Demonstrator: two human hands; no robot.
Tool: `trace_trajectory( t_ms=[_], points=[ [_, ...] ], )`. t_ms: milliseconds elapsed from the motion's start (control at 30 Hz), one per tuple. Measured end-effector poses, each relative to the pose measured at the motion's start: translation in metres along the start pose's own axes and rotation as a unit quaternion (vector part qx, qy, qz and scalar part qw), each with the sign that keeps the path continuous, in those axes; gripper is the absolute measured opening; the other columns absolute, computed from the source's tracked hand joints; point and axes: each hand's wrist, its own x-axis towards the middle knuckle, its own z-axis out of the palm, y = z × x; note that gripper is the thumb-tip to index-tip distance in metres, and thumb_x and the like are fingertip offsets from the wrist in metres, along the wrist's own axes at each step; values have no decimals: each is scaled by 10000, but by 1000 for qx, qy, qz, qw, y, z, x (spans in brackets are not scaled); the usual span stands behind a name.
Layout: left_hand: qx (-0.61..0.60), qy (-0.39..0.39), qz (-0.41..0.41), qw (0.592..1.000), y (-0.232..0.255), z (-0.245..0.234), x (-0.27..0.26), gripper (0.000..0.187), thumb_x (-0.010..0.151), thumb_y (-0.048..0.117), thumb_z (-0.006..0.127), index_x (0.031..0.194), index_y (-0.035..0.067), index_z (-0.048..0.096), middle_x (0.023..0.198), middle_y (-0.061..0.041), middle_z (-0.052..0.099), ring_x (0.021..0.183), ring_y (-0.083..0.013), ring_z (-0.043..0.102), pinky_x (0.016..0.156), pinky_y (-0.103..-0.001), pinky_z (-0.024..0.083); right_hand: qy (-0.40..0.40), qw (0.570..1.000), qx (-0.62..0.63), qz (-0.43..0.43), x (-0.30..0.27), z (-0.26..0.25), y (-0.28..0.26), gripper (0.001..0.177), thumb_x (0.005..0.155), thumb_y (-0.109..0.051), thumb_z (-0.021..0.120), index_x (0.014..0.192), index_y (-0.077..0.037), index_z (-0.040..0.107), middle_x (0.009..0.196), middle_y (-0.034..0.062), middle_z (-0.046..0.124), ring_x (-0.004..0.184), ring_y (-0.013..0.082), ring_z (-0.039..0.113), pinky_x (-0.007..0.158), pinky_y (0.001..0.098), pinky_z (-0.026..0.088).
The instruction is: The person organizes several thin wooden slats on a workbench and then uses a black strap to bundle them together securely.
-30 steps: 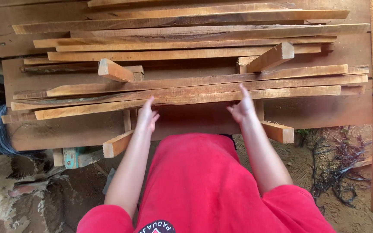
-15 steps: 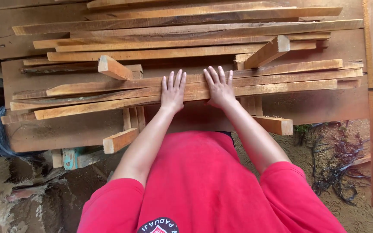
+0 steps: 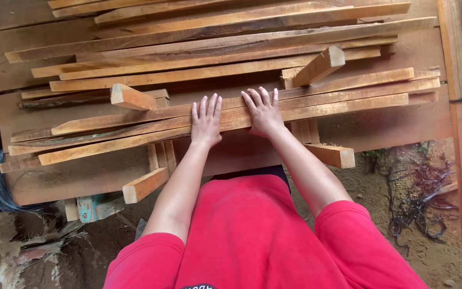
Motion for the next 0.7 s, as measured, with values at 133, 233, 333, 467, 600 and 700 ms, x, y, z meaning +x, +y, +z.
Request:
trace_trajectory(
  t_ms=[133, 233, 333, 467, 600, 700],
  points=[
    [-12, -2, -11, 1000, 4, -1, -3, 1327, 601, 135, 848, 1667, 109, 59, 1738, -105, 74, 1573, -382, 92, 1271, -616, 66, -7, 1000, -14, -8, -2, 2, 0, 1411, 482, -551, 906, 1663, -212, 213, 1641, 62, 288, 1524, 367, 212, 1231, 709, 87],
    [-1, -5, -20, 1000, 2, 3, -2, 1318, 620, 164, 854, 1669, 117, 57, 1739, -95, 68, 1578, -370, 85, 1280, -604, 61, 0, 1000, -13, -3, -4, -7, -5, 1398, 487, -499, 920, 1662, -214, 219, 1642, 59, 298, 1525, 359, 222, 1238, 700, 91],
    [-16, -15, -20, 1000, 4, 1, 0, 1322, 609, 160, 843, 1669, 130, 54, 1740, -87, 65, 1582, -368, 73, 1284, -599, 48, -36, 999, -6, 3, -2, -12, -4, 1386, 533, -529, 913, 1667, -215, 181, 1667, 61, 237, 1536, 370, 178, 1236, 703, 67],
    [-34, -8, -36, 999, 10, -6, -5, 1322, 614, 163, 858, 1671, 130, 64, 1741, -93, 76, 1584, -375, 81, 1288, -603, 53, -130, 990, 41, 22, -3, -46, -8, 1402, 595, -575, 907, 1678, -208, 96, 1732, 62, 90, 1582, 380, 55, 1246, 694, 22],
    [-96, -20, -68, 993, 26, -27, -2, 1422, 588, 579, 890, 1657, 72, 101, 1736, -131, 30, 1582, -422, -4, 1277, -659, 16, -240, 967, 86, 12, 24, -50, 14, 1413, 603, -716, 862, 1675, -252, 67, 1742, -2, 87, 1597, 339, 60, 1234, 698, 69],
    [-140, -2, -82, 987, 71, -55, 7, 1282, 700, 652, 842, 1638, 31, 227, 1718, -197, 99, 1568, -468, 53, 1239, -706, 52, -298, 953, 44, 18, 49, -15, 69, 1424, 556, -884, 796, 1665, -314, 109, 1724, -53, 164, 1586, 229, 155, 1147, 714, 296]
  ],
)
